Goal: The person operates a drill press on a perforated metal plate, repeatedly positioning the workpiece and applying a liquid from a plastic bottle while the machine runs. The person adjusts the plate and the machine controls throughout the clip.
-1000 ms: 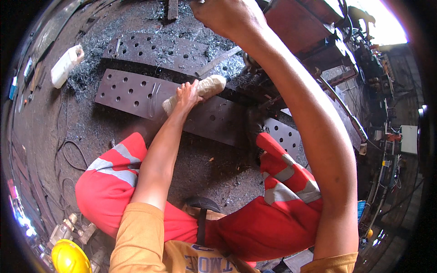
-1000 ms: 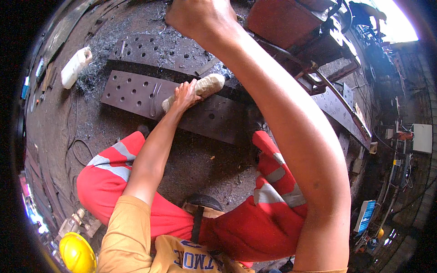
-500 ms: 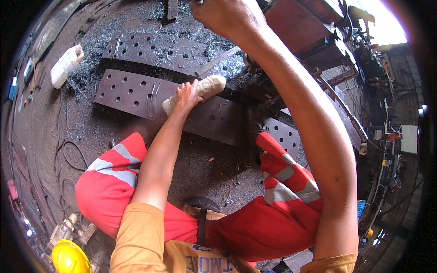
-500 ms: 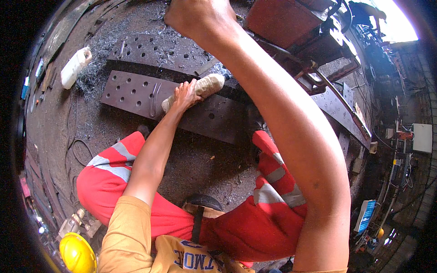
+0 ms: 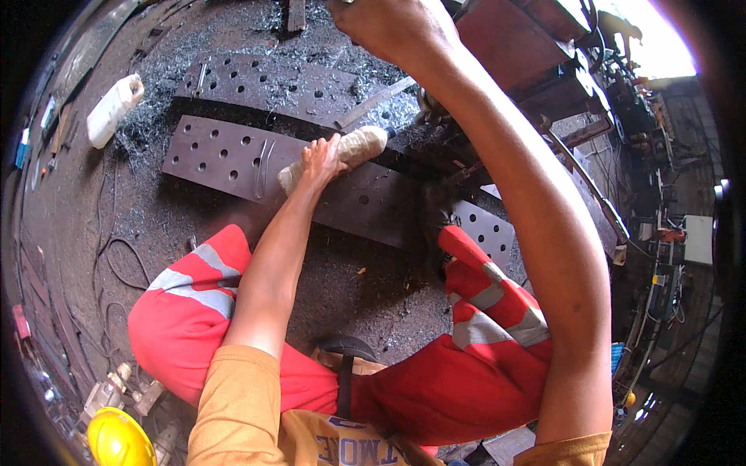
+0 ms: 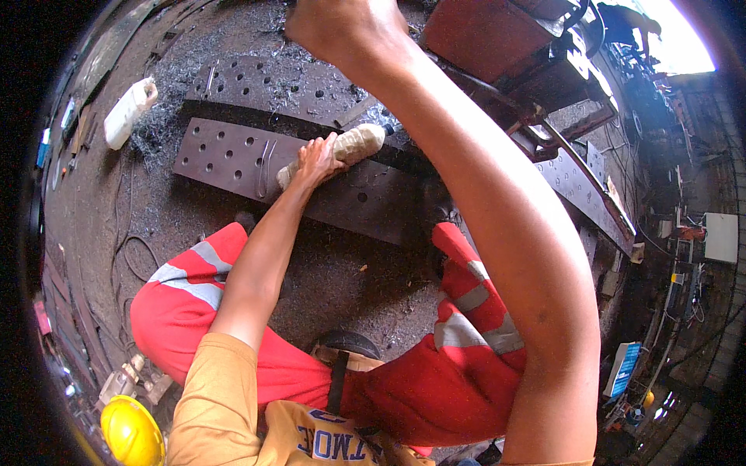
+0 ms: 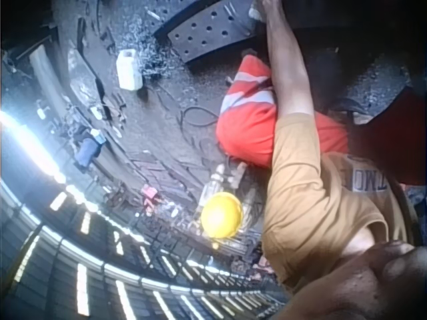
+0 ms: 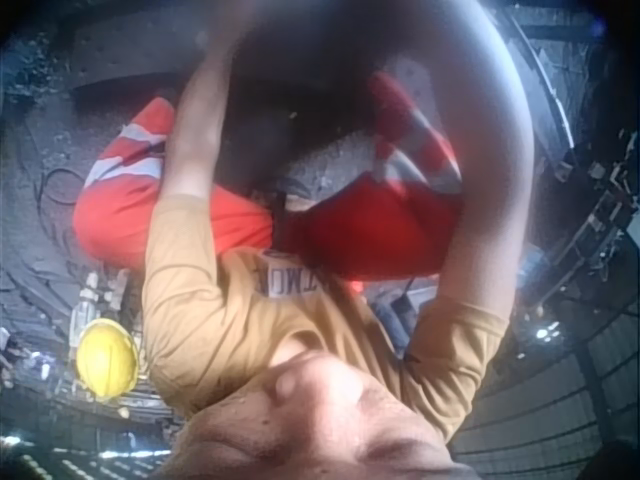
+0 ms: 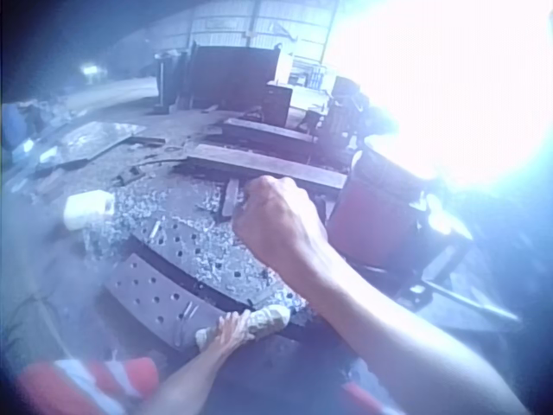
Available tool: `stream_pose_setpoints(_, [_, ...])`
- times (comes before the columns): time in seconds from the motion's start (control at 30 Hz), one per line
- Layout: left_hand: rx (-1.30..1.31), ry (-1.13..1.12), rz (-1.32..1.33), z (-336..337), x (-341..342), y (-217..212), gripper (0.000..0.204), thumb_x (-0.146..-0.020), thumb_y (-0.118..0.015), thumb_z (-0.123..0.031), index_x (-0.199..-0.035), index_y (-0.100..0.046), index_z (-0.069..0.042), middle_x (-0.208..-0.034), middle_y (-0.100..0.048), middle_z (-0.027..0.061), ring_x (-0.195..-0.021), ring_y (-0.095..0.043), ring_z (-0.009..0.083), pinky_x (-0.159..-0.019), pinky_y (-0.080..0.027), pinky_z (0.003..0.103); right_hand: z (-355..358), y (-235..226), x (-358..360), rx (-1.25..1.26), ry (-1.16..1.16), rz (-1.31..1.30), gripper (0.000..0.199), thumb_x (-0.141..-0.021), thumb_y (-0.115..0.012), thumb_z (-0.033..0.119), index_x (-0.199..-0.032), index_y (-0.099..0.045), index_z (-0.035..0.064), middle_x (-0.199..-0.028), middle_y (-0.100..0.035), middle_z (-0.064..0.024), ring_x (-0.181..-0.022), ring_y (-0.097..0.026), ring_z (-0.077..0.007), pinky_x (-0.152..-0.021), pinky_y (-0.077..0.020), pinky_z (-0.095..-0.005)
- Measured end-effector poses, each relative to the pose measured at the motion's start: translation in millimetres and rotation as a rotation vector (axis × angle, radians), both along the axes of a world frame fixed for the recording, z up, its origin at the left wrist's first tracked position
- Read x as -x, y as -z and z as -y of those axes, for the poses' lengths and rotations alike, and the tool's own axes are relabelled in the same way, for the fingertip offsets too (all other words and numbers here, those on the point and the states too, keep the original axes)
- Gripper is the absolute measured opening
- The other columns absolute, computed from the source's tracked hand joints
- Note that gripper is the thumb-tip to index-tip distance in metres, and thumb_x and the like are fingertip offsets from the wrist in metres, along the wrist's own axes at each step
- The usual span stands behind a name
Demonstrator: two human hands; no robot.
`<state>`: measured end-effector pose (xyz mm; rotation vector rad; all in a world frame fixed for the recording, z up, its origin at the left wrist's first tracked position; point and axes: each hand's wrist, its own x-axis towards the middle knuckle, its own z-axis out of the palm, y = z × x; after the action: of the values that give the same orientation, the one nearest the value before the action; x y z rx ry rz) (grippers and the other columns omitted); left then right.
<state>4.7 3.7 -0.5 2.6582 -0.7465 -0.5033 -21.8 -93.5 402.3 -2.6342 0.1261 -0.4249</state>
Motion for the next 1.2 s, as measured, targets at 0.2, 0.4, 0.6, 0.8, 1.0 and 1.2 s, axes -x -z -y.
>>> stream_pose_setpoints(0.2, [-0.013, 0.009, 0.041, 1.2, 3.1, -0.3, 0.078, -0.066, -0.091, -0.039, -0.129, -0.05, -0.018, -0.12, -0.062, 0.0159, -0.122, -0.056, 0.0369, -0.098, -0.043, 0.056, 0.9, 4.4, -7.7, 0.074, 0.051, -0.038, 0.024, -0.083, -0.06, 0.013, -0.083, -0.071, -0.0078, -0.083, -0.067, -0.0334, -0.082, -0.069, -0.0471, -0.078, -0.0565, -0.0503])
stream_pose_setpoints(0.4, [-0.028, 0.005, 0.07, 2.0, 2.4, 5.8, 0.085, -0.061, -0.093, -0.043, -0.129, -0.049, -0.016, -0.122, -0.061, 0.0161, -0.123, -0.055, 0.0369, -0.098, -0.043, 0.057, -0.5, 4.1, -3.6, 0.045, 0.031, 0.011, 0.024, -0.083, -0.06, 0.014, -0.085, -0.071, -0.0076, -0.083, -0.067, -0.0331, -0.083, -0.069, -0.0471, -0.079, -0.0564, -0.0504])
stream_pose_setpoints(0.6, [-0.011, -0.002, 0.115, 4.5, 12.1, 5.0, 0.086, -0.06, -0.093, -0.043, -0.128, -0.049, -0.016, -0.124, -0.059, 0.0162, -0.125, -0.053, 0.0367, -0.1, -0.042, 0.057, 4.5, 10.3, -8.8, 0.003, 0.013, 0.018, 0.024, -0.082, -0.058, 0.011, -0.09, -0.072, -0.0064, -0.086, -0.067, -0.0333, -0.086, -0.069, -0.047, -0.081, -0.0563, -0.0504])
stream_pose_setpoints(0.8, [-0.013, -0.012, 0.125, 0.3, 12.1, 7.7, 0.091, -0.06, -0.093, -0.043, -0.133, -0.047, -0.015, -0.127, -0.058, 0.0171, -0.127, -0.051, 0.0364, -0.104, -0.04, 0.058, 0.1, 5.1, -7.5, 0.025, 0.008, 0.014, 0.025, -0.082, -0.057, 0.01, -0.093, -0.072, -0.006, -0.087, -0.068, -0.0332, -0.086, -0.069, -0.0466, -0.081, -0.0564, -0.0498])
stream_pose_setpoints(1.0, [0.066, -0.003, 0.267, 2.2, 34.0, 6.4, 0.1, -0.063, -0.091, -0.044, -0.143, -0.041, -0.013, -0.13, -0.056, 0.0177, -0.127, -0.05, 0.0375, -0.104, -0.039, 0.058, 5.9, 9.4, -9.5, 0.024, 0.018, 0.027, 0.025, -0.081, -0.057, 0.011, -0.092, -0.072, -0.0059, -0.085, -0.067, -0.0333, -0.085, -0.069, -0.0474, -0.081, -0.0567, -0.0503])
stream_pose_setpoints(1.2, [0.683, -0.461, 0.249, 22.2, 0.6, -67.7, 0.053, -0.09, -0.068, -0.036, -0.131, -0.058, -0.004, -0.12, -0.064, 0.0215, -0.11, -0.064, 0.0365, -0.094, -0.049, 0.048, 1.6, 11.0, -12.3, -0.013, -0.015, 0.088, 0.025, -0.082, -0.061, 0.015, -0.091, -0.074, -0.0031, -0.085, -0.067, -0.0335, -0.084, -0.069, -0.0486, -0.08, -0.0571, -0.0512])
